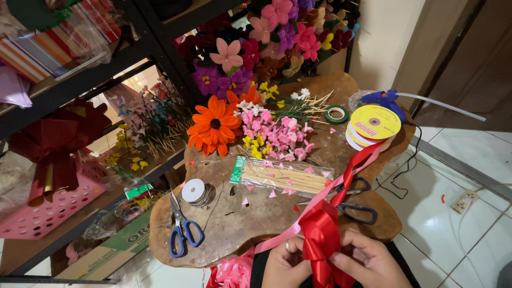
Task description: The person ties a red ribbon into a bow using their hands. They fold the ribbon to create loops, twist the center, and pull the ends to tighten the knot. The person then adjusts the loops and tails of the bow to shape it.
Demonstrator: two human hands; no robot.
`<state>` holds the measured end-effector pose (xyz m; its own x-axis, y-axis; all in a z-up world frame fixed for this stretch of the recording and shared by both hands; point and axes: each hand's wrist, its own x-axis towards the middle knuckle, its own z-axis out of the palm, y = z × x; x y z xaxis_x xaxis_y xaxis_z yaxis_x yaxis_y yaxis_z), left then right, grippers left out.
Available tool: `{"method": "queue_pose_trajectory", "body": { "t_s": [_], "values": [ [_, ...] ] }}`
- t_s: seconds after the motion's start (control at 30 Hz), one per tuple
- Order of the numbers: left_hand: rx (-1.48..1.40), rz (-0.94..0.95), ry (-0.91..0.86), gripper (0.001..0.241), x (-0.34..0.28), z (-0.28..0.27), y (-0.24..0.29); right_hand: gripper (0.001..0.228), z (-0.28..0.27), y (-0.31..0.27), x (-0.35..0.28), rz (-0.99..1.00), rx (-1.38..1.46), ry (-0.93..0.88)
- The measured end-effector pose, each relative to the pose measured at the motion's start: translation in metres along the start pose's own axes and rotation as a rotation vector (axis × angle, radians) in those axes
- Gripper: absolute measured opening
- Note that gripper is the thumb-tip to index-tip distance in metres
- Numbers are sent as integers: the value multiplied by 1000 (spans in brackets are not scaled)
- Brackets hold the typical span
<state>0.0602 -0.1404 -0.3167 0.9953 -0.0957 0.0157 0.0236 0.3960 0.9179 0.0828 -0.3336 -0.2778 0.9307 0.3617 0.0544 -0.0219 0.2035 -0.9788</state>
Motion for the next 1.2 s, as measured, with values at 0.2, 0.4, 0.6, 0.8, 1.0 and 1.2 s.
{"method": "queue_pose_trajectory", "body": {
  "t_s": [0.2,0.4,0.6,0.8,1.0,1.2],
  "values": [
    [49,48,143,15,-3,11,12,18,3,-2,1,-1,22,7],
    [-40,83,38,17,-1,0,-7,23,-3,11,4,40,0,0],
    [10,125,-47,14,1,2,4,38,0,20,5,77,153,77],
    [-45,136,-62,12,0,1,-4,17,-5,33,-1,-59,40,92],
    [-8,78,56,13,-4,-13,-20,10,5,33,-2,-147,-6,50],
    [131,282,102,19,-9,-14,-11,5,14,31,-1,-246,-151,-3]
  ]
}}
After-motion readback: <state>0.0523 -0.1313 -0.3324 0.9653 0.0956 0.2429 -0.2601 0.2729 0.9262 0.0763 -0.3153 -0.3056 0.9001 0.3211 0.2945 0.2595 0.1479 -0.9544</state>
